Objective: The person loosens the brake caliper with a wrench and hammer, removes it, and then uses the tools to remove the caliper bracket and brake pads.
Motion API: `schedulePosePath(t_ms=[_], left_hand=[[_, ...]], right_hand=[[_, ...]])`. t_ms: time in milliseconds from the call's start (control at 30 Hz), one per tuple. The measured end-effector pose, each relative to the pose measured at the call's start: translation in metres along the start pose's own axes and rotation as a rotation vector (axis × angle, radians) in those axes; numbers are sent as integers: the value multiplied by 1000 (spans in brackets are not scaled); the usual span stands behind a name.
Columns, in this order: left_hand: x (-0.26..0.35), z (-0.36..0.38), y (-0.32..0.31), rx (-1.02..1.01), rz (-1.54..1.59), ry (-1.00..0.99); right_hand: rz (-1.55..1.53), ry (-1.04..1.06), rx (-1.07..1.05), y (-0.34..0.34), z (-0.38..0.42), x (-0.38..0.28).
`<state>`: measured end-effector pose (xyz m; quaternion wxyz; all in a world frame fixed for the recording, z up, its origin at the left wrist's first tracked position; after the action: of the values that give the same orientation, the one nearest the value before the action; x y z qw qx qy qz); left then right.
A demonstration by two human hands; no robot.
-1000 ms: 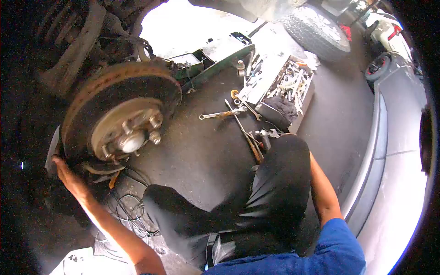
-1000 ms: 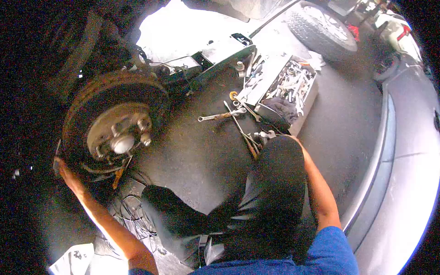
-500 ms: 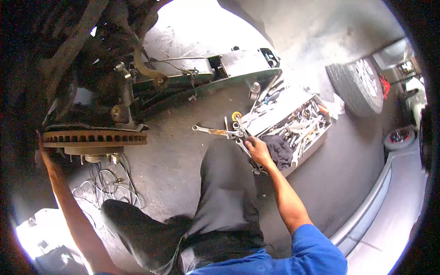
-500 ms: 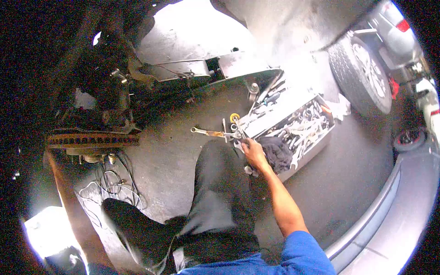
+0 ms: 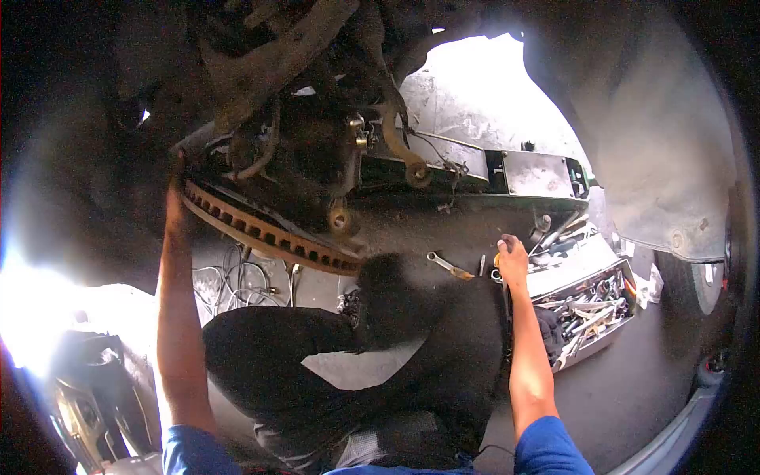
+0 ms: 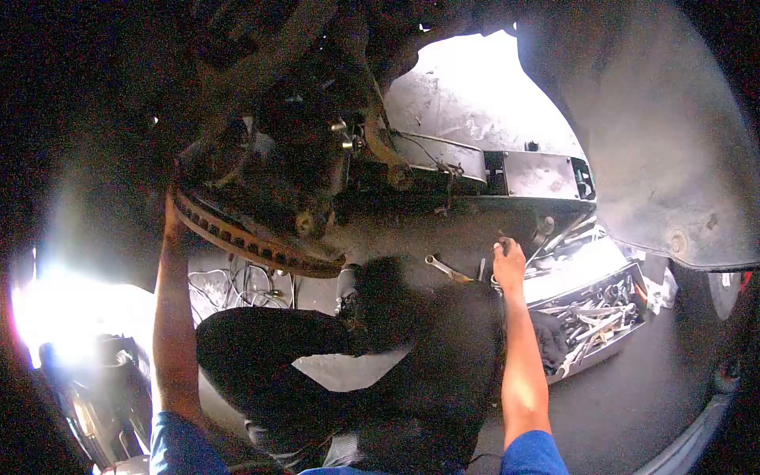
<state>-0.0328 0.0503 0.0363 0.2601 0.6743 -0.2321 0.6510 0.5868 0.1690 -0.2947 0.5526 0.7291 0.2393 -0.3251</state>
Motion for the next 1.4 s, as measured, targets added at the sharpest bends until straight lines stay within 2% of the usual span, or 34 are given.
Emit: schedulePosePath(t_ms=[33,100,233,367,567,700,867,967,1000,1100,1133,1233,1267,1333,1400], left_hand=[[-1,-8,0,-37,10,0],[-8,-21,6,82,74,-17],[-12,-29,-2,43,76,19],[-14,-35,-8,7,89,58],[-10,-43,-16,0,90,76],[2,-33,-27,-2,59,130],[12,-24,-40,-34,54,181],[3,-38,-35,-55,103,155],[1,-44,-32,-40,105,129],[-1,-53,-24,32,21,119],[-7,-62,-20,21,69,62],[-3,-55,-14,27,103,-17],[22,-20,-31,52,49,18],[24,-14,-29,34,14,28],[1,-45,-11,-42,53,-26]], right_hand=[[-90,-56,-47,7,-3,-12],[-148,-38,-84,23,-8,-46],[-335,-95,-187,20,-23,-94],[-222,64,-137,10,-47,-146],[-80,210,20,-42,-82,-163],[20,374,16,-63,-89,-188],[179,436,-57,-90,-95,-176],[94,392,-83,-79,-89,-178],[56,427,38,-71,-84,-177],[-64,344,124,-32,-70,-186],[-76,349,151,-22,-64,-186],[10,329,103,-8,-48,-187],[30,295,70,-11,-48,-181],[57,317,78,-21,-49,-169],[74,330,79,-24,-53,-171]])
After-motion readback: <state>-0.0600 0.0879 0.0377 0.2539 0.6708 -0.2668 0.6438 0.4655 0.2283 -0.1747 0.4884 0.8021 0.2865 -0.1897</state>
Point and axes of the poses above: each hand's wrist, its own z-axis away from the middle knuckle, its own y-axis out of the back of the hand, x = y × z, the point moved 6 cm from there along -z, towards the middle knuckle, and after that the axes turned 13 degrees about x, right-handed, at the moved point
